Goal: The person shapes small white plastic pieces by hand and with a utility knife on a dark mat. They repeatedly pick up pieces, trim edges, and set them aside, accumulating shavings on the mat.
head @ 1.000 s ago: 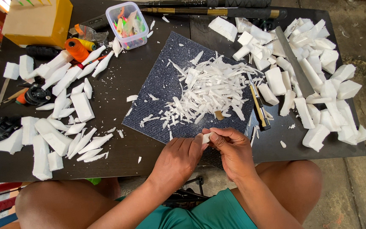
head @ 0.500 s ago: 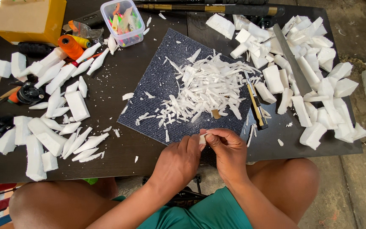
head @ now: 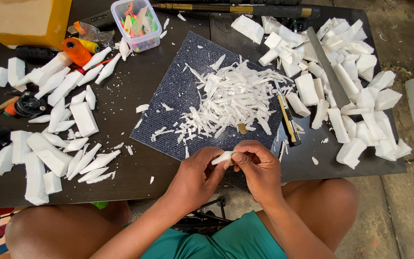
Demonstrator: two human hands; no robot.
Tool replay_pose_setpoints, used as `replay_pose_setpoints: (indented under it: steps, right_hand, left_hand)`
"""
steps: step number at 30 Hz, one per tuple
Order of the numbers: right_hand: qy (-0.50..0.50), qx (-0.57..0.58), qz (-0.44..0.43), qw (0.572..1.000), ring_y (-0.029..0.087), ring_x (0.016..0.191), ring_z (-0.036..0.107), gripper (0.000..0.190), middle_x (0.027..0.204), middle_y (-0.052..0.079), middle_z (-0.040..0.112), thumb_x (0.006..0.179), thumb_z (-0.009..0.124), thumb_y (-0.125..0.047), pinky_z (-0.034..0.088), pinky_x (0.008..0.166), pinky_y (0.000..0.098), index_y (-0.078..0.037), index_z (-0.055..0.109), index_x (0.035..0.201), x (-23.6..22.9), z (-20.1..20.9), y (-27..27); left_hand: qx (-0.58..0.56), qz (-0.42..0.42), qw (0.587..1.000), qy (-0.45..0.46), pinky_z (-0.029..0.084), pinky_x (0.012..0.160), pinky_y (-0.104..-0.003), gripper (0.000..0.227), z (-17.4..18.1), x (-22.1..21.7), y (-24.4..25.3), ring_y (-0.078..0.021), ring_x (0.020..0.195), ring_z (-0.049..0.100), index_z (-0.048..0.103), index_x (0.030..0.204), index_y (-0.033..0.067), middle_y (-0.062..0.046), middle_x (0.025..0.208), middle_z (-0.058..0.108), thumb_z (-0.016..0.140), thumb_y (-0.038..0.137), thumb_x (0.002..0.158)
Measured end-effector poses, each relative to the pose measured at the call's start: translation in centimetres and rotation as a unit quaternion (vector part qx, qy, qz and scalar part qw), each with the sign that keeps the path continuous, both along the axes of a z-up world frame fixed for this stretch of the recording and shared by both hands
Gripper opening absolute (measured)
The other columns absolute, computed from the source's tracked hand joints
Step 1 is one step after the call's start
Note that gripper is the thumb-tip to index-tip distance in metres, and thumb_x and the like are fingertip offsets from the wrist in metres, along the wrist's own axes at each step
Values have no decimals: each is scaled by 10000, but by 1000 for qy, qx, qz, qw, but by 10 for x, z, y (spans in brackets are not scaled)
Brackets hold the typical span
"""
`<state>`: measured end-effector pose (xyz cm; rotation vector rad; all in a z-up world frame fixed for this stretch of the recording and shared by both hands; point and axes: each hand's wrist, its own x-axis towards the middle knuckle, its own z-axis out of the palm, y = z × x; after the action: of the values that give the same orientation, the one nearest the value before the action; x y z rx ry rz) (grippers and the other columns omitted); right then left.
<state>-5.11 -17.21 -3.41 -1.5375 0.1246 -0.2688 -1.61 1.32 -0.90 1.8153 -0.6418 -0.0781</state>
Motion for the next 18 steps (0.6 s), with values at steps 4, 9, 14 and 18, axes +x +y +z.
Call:
replay_pose_setpoints:
  steps: [4, 9, 14, 18]
  right_hand:
    - [-12, 1, -10, 1000, 177, 643, 623, 78, 1009, 122, 684, 932, 745, -49, 570, 566, 263, -23, 703, 993, 1, -1, -5]
    - [-54, -43, -11, 998, 158, 697, 639, 65, 937, 137, 645, 931, 756, 8, 585, 522, 280, 35, 705, 961, 3, 4, -2]
    - [-59, -72, -21, 995, 165, 714, 677, 38, 956, 153, 659, 940, 722, 42, 611, 548, 265, 22, 694, 958, 8, 12, -9]
    - [-59, -11, -45, 997, 155, 705, 681, 71, 974, 171, 678, 973, 694, 25, 610, 557, 259, 47, 656, 1029, 5, -2, -20]
  left_hand:
    - [9, -14, 1000, 17, 441, 638, -375, 229, 4, 1, 1, -221, 725, 583, 636, 1108, 54, -75, 884, 639, 573, 268, 1055]
    - [-26, 26, 998, 53, 603, 526, -411, 163, 7, 2, -4, -386, 632, 756, 706, 1104, -5, -230, 741, 709, 678, 112, 995]
    - [-26, 19, 998, 47, 599, 512, -420, 152, 9, 0, -4, -417, 617, 742, 720, 1078, 3, -228, 702, 702, 665, 128, 1012]
    - [-5, 30, 999, 38, 586, 509, -428, 164, 6, 2, -5, -424, 613, 739, 726, 1041, 21, -221, 693, 708, 659, 169, 1023]
